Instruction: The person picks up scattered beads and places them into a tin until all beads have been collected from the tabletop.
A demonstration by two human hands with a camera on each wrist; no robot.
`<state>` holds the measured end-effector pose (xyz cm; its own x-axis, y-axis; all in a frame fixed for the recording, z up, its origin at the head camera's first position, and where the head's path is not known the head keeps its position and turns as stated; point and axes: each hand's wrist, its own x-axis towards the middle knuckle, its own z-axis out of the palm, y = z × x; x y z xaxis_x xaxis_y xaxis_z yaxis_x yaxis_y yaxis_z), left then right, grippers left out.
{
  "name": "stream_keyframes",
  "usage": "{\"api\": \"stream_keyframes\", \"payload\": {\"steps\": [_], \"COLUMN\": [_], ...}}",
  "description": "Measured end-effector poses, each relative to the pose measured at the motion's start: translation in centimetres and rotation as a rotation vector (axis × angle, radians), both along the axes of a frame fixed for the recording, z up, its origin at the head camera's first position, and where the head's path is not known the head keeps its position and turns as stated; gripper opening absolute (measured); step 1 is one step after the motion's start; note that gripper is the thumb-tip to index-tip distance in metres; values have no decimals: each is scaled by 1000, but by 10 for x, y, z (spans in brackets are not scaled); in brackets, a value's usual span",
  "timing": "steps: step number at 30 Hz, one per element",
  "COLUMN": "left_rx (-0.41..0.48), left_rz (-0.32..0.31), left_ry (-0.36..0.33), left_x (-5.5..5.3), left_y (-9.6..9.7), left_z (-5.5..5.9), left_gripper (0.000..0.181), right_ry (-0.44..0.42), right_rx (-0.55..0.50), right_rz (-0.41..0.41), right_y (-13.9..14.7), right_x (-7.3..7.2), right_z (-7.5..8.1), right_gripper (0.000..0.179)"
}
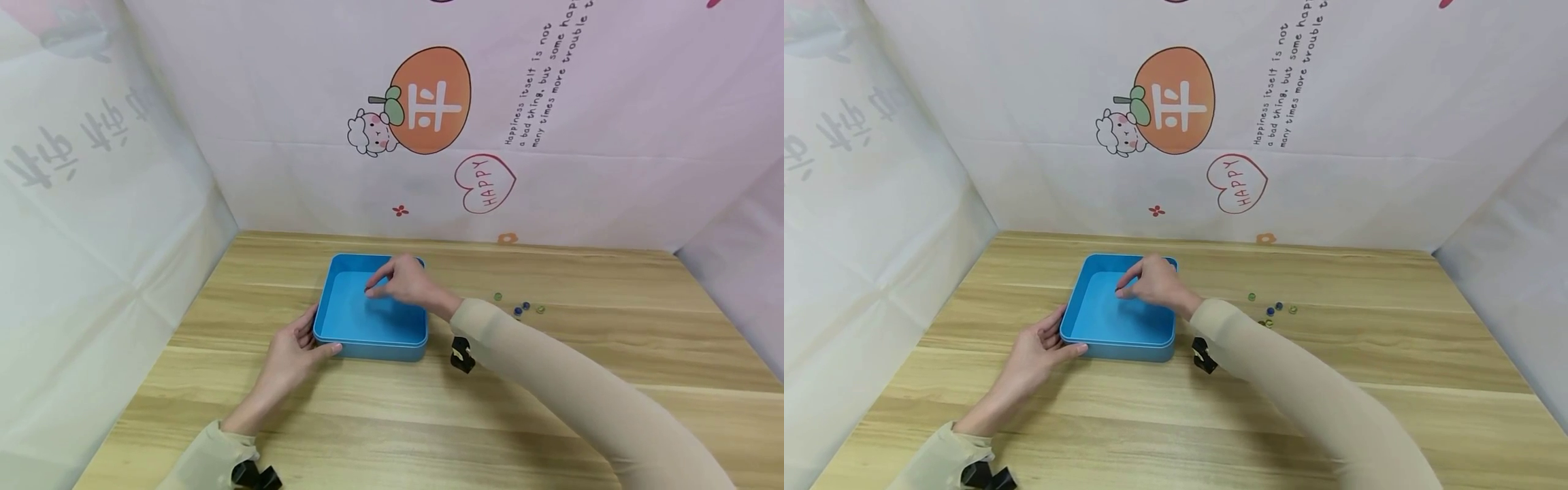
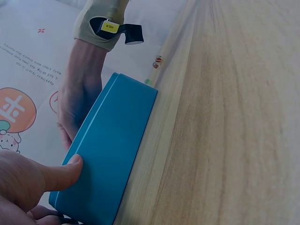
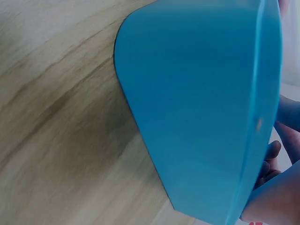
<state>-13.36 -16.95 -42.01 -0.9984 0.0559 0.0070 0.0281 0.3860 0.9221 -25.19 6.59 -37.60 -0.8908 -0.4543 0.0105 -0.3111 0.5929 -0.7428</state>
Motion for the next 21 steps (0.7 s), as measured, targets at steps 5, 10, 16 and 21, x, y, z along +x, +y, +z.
{"api": "stream_keyframes", "payload": {"steps": [5, 10, 16, 21], "left_rx": [1, 15, 12, 7], "left_rz": [-3, -11, -13, -3], "left_ry": [1, 3, 6, -2], "left_x": [0, -1, -1, -1], "left_y": [-1, -1, 0, -1], "left_z": [1, 0, 0, 0], "left_gripper": [87, 88, 88, 87], "right_ry": [7, 38, 53, 64], "right_rx": [60, 110, 124, 124], "right_rz": [-12, -28, -48, -46], "right_y": [-7, -12, -15, -15], "right_x": [-1, 0, 2, 2], "right_z": [-4, -6, -6, -7], "right_gripper": [15, 15, 13, 13]}}
